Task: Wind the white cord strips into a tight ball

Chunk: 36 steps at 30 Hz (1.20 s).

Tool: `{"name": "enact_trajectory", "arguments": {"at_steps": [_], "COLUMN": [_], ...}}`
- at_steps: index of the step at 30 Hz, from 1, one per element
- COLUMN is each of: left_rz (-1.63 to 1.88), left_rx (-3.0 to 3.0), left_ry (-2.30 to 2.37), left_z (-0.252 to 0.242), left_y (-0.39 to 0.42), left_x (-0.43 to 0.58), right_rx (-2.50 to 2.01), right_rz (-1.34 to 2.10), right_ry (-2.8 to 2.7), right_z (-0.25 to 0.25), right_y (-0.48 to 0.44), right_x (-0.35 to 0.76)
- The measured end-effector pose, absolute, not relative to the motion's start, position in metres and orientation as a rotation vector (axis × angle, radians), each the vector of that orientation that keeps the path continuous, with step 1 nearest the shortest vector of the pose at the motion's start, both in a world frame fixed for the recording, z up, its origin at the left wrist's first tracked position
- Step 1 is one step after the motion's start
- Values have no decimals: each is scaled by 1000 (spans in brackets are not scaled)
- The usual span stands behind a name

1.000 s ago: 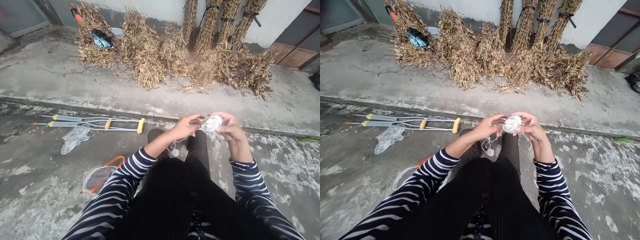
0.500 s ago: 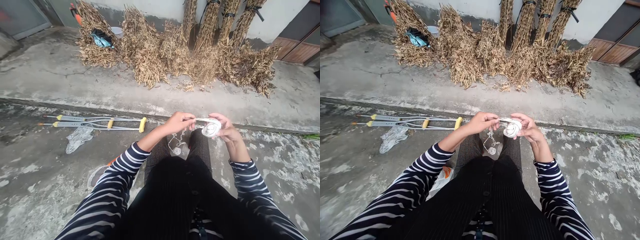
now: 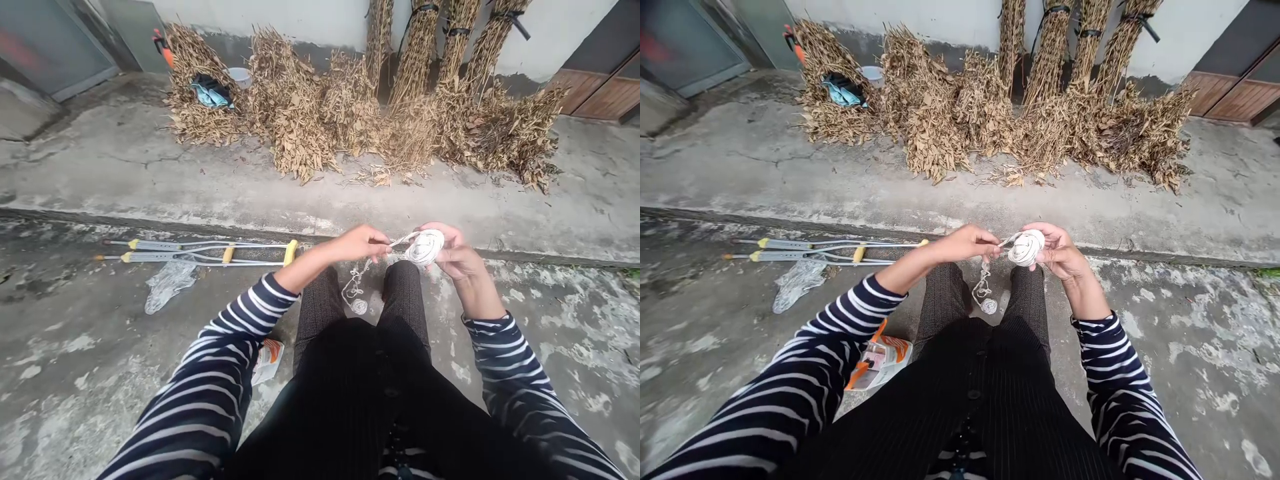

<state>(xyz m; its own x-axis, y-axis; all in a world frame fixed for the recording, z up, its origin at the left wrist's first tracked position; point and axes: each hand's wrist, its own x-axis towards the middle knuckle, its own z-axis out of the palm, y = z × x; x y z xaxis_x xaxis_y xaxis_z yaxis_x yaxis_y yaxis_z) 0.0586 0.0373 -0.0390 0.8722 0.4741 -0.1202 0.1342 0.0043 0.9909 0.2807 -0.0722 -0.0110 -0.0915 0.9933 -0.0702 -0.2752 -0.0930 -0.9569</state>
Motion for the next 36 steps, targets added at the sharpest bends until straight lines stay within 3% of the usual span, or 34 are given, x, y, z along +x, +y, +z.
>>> {"name": "enact_trajectory", "arguments": {"at_steps": [5, 11, 14, 22, 36], "left_rz": [513, 230, 344, 340, 478], "left_rx": [1280, 1171, 1091, 1294, 1252], "left_ry": [541, 314, 287, 530, 465], "left_z": [-55, -39, -45, -61, -46], "left_y": [12, 24, 39, 37, 10], "left_x": [61, 32, 32, 53, 26], "right_rx": [-1036, -1027, -1006, -900, -891], "right_rz": [1379, 1369, 1431, 1522, 1509], "right_ry": [-988, -954, -1007, -1020, -813], "right_z": [-15, -21, -19, -9, -26], "right_y": [-70, -73, -74, -52, -45], "right_x": [286, 292, 290, 271, 268]}}
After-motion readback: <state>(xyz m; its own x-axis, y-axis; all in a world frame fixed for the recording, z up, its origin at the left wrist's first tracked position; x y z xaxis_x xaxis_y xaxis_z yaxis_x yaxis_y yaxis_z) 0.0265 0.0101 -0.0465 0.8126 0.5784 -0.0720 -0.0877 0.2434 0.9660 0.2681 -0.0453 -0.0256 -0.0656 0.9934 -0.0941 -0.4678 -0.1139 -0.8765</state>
